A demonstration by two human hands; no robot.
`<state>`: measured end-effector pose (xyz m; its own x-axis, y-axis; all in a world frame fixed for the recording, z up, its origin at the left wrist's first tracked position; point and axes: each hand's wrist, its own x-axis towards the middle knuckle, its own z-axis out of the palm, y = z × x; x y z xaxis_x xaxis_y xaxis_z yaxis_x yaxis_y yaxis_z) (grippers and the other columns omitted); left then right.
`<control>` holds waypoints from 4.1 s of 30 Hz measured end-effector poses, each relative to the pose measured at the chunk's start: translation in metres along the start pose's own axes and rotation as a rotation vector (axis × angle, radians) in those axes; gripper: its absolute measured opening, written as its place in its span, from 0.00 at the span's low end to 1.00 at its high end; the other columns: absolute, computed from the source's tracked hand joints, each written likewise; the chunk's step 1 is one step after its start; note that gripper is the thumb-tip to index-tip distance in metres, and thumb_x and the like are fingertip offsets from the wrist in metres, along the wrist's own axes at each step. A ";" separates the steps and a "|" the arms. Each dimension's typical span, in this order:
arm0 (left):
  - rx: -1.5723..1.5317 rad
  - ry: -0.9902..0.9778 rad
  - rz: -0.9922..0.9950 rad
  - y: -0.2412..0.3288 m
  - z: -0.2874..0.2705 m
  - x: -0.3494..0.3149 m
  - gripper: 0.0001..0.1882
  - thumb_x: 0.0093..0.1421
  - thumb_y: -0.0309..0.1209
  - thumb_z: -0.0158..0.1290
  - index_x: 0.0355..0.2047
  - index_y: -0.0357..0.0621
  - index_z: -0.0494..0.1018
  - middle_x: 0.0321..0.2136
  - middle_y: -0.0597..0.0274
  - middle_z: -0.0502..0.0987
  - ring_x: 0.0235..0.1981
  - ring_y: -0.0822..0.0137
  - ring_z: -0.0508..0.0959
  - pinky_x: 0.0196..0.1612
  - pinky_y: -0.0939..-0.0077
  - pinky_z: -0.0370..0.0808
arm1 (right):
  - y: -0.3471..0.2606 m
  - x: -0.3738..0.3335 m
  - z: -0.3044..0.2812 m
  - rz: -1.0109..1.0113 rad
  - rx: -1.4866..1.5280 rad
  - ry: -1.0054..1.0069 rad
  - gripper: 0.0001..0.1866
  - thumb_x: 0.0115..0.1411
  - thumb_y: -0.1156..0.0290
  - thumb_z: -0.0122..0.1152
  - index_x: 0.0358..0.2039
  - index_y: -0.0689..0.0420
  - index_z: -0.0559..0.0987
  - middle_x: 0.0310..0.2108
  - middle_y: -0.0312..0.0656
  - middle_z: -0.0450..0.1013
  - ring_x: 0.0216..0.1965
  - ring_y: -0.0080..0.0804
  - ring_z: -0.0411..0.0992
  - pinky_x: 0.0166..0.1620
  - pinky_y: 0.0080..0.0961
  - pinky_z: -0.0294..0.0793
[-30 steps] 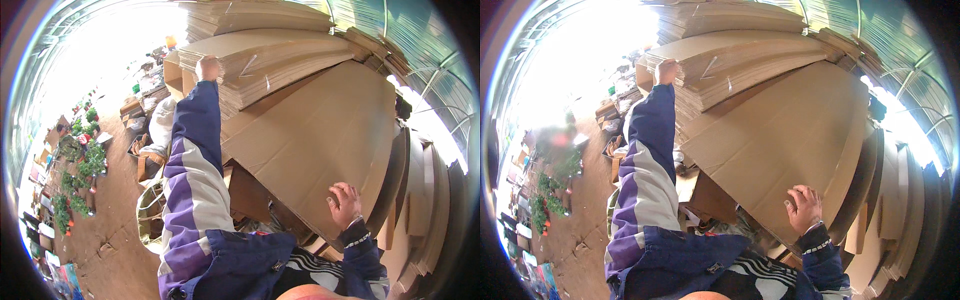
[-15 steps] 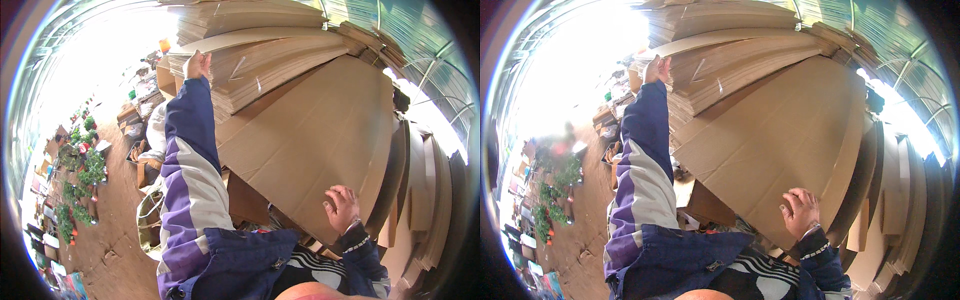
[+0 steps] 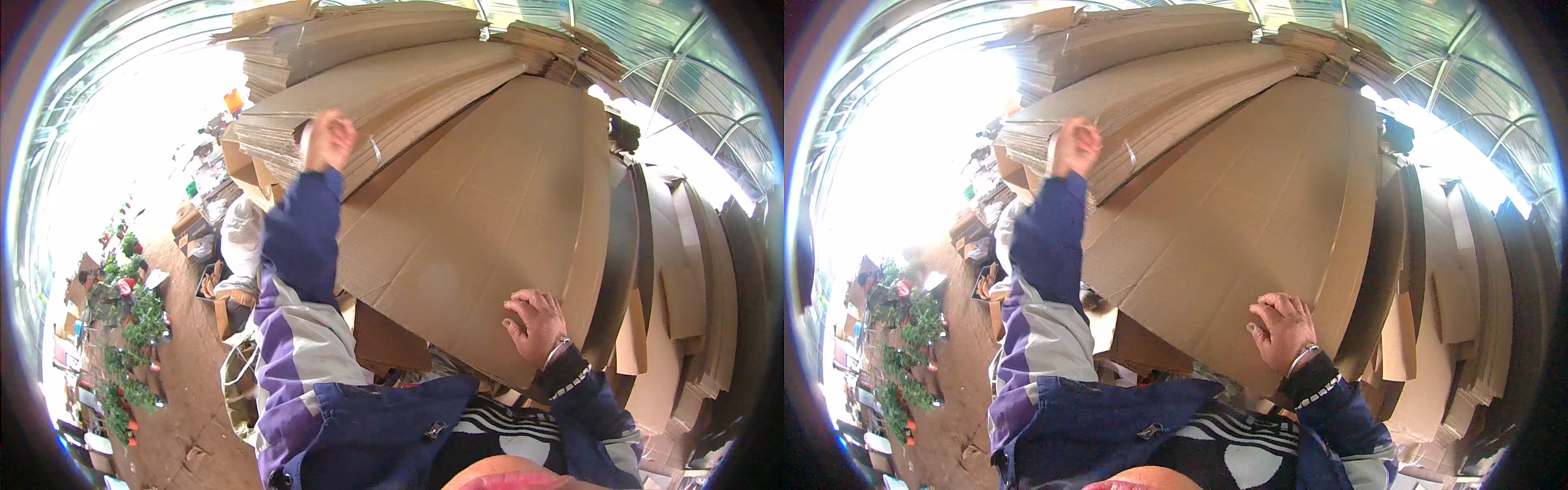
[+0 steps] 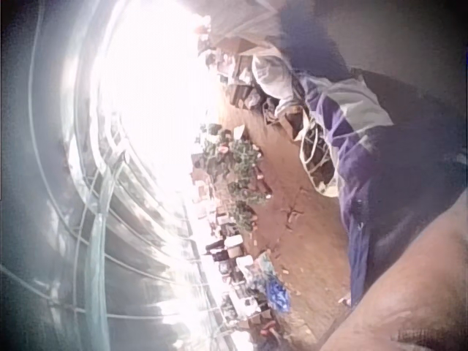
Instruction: The person rolls flat cardboard sheets into cones and secures them with tape. They repeatedly pick up cardboard, roll it into a cone shape, and apply tape to hold the seam. Finished cones are placed on the floor.
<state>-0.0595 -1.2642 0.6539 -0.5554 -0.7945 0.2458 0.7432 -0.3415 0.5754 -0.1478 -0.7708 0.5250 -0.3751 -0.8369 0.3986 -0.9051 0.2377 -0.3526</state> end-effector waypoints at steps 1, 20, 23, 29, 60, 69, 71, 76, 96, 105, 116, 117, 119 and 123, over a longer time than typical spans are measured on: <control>-0.062 -0.123 -0.012 -0.032 0.001 -0.031 0.04 0.58 0.24 0.58 0.29 0.44 0.73 0.22 0.60 0.76 0.23 0.64 0.78 0.29 0.71 0.80 | 0.000 0.000 0.000 0.009 0.003 -0.015 0.14 0.57 0.66 0.66 0.44 0.52 0.81 0.50 0.40 0.73 0.55 0.45 0.68 0.60 0.43 0.67; -0.116 -0.153 -0.284 -0.163 0.059 -0.249 0.06 0.66 0.30 0.56 0.40 0.45 0.73 0.39 0.61 0.77 0.38 0.65 0.78 0.47 0.64 0.78 | 0.039 -0.002 0.009 0.175 1.055 0.195 0.21 0.68 0.57 0.57 0.55 0.57 0.74 0.51 0.39 0.74 0.54 0.40 0.73 0.57 0.41 0.71; -0.213 -0.263 -0.566 -0.207 0.063 -0.352 0.11 0.70 0.31 0.51 0.49 0.41 0.74 0.50 0.60 0.77 0.54 0.67 0.75 0.57 0.66 0.74 | 0.057 -0.014 -0.014 0.245 1.354 0.296 0.27 0.70 0.56 0.55 0.63 0.60 0.67 0.56 0.41 0.72 0.57 0.38 0.72 0.59 0.37 0.71; -0.173 -0.265 -0.669 -0.165 0.022 -0.412 0.16 0.72 0.37 0.47 0.54 0.42 0.72 0.52 0.60 0.77 0.54 0.64 0.75 0.59 0.63 0.73 | 0.057 -0.067 -0.053 0.396 1.117 0.283 0.27 0.63 0.73 0.59 0.62 0.67 0.68 0.56 0.44 0.73 0.56 0.30 0.71 0.60 0.27 0.67; 0.286 -0.426 0.497 -0.086 0.030 -0.411 0.38 0.59 0.29 0.63 0.67 0.44 0.59 0.65 0.50 0.65 0.60 0.49 0.72 0.56 0.54 0.73 | -0.054 -0.138 -0.089 -0.142 -0.245 0.487 0.20 0.48 0.81 0.63 0.45 0.59 0.82 0.40 0.47 0.81 0.40 0.43 0.82 0.45 0.36 0.82; 1.206 -0.389 1.316 -0.034 0.089 -0.359 0.39 0.54 0.26 0.65 0.65 0.41 0.61 0.64 0.52 0.64 0.59 0.51 0.71 0.61 0.58 0.68 | 0.017 -0.084 -0.156 0.110 0.649 -0.001 0.12 0.62 0.74 0.66 0.45 0.66 0.80 0.30 0.34 0.76 0.35 0.19 0.69 0.42 0.24 0.73; 1.463 -0.379 1.451 -0.026 0.104 -0.364 0.36 0.53 0.30 0.68 0.62 0.42 0.67 0.61 0.52 0.66 0.58 0.50 0.71 0.62 0.56 0.66 | 0.019 -0.079 -0.152 0.171 0.721 -0.065 0.14 0.62 0.74 0.66 0.46 0.66 0.80 0.32 0.34 0.77 0.35 0.18 0.70 0.42 0.24 0.74; 1.957 -0.965 1.255 -0.028 0.135 -0.386 0.40 0.47 0.46 0.69 0.58 0.45 0.71 0.52 0.54 0.72 0.53 0.54 0.73 0.59 0.56 0.66 | 0.001 -0.082 -0.141 -0.201 0.298 -0.060 0.16 0.58 0.74 0.68 0.46 0.63 0.81 0.35 0.49 0.81 0.35 0.35 0.82 0.40 0.28 0.79; 2.245 -1.049 1.051 -0.063 0.160 -0.426 0.19 0.51 0.47 0.63 0.31 0.49 0.70 0.28 0.61 0.72 0.33 0.58 0.78 0.32 0.61 0.75 | -0.009 -0.116 -0.147 -0.329 -0.237 -0.015 0.27 0.53 0.58 0.70 0.52 0.54 0.77 0.34 0.45 0.76 0.37 0.43 0.78 0.39 0.37 0.77; 2.084 -1.131 0.729 -0.086 0.116 -0.447 0.14 0.57 0.41 0.61 0.33 0.46 0.73 0.29 0.59 0.75 0.33 0.55 0.80 0.35 0.61 0.77 | 0.014 -0.168 -0.102 -0.324 -0.247 0.031 0.27 0.53 0.61 0.69 0.53 0.52 0.76 0.35 0.41 0.73 0.39 0.41 0.76 0.39 0.38 0.76; 2.051 -0.400 -0.123 -0.039 0.023 -0.361 0.22 0.59 0.43 0.59 0.42 0.35 0.78 0.37 0.41 0.82 0.40 0.48 0.82 0.47 0.61 0.76 | 0.028 -0.192 -0.082 -0.260 -0.069 0.155 0.28 0.52 0.58 0.73 0.52 0.52 0.77 0.43 0.44 0.74 0.46 0.46 0.74 0.48 0.41 0.75; 2.034 -0.427 -0.195 -0.035 0.022 -0.359 0.23 0.60 0.42 0.58 0.46 0.34 0.78 0.40 0.42 0.82 0.41 0.51 0.83 0.48 0.64 0.76 | 0.033 -0.193 -0.081 -0.208 -0.148 0.267 0.28 0.52 0.59 0.72 0.53 0.53 0.77 0.44 0.46 0.74 0.48 0.47 0.73 0.50 0.42 0.75; 1.938 -0.408 -0.225 -0.031 0.021 -0.360 0.23 0.62 0.38 0.58 0.52 0.35 0.76 0.43 0.49 0.82 0.43 0.61 0.81 0.49 0.70 0.75 | 0.045 -0.196 -0.081 -0.054 -0.154 0.362 0.27 0.54 0.62 0.71 0.53 0.55 0.76 0.47 0.48 0.73 0.51 0.49 0.72 0.53 0.42 0.74; 1.832 -0.463 -0.224 -0.019 0.016 -0.354 0.23 0.64 0.37 0.58 0.56 0.38 0.75 0.45 0.57 0.82 0.45 0.69 0.80 0.50 0.74 0.74 | 0.060 -0.199 -0.073 0.086 -0.005 0.198 0.25 0.55 0.67 0.70 0.53 0.59 0.76 0.52 0.50 0.73 0.55 0.51 0.69 0.58 0.41 0.69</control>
<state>0.1173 -0.9682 0.5685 -0.8451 -0.5330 0.0414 -0.4266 0.7191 0.5486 -0.1422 -0.5541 0.4865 -0.4828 -0.7005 0.5256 -0.8688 0.3074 -0.3883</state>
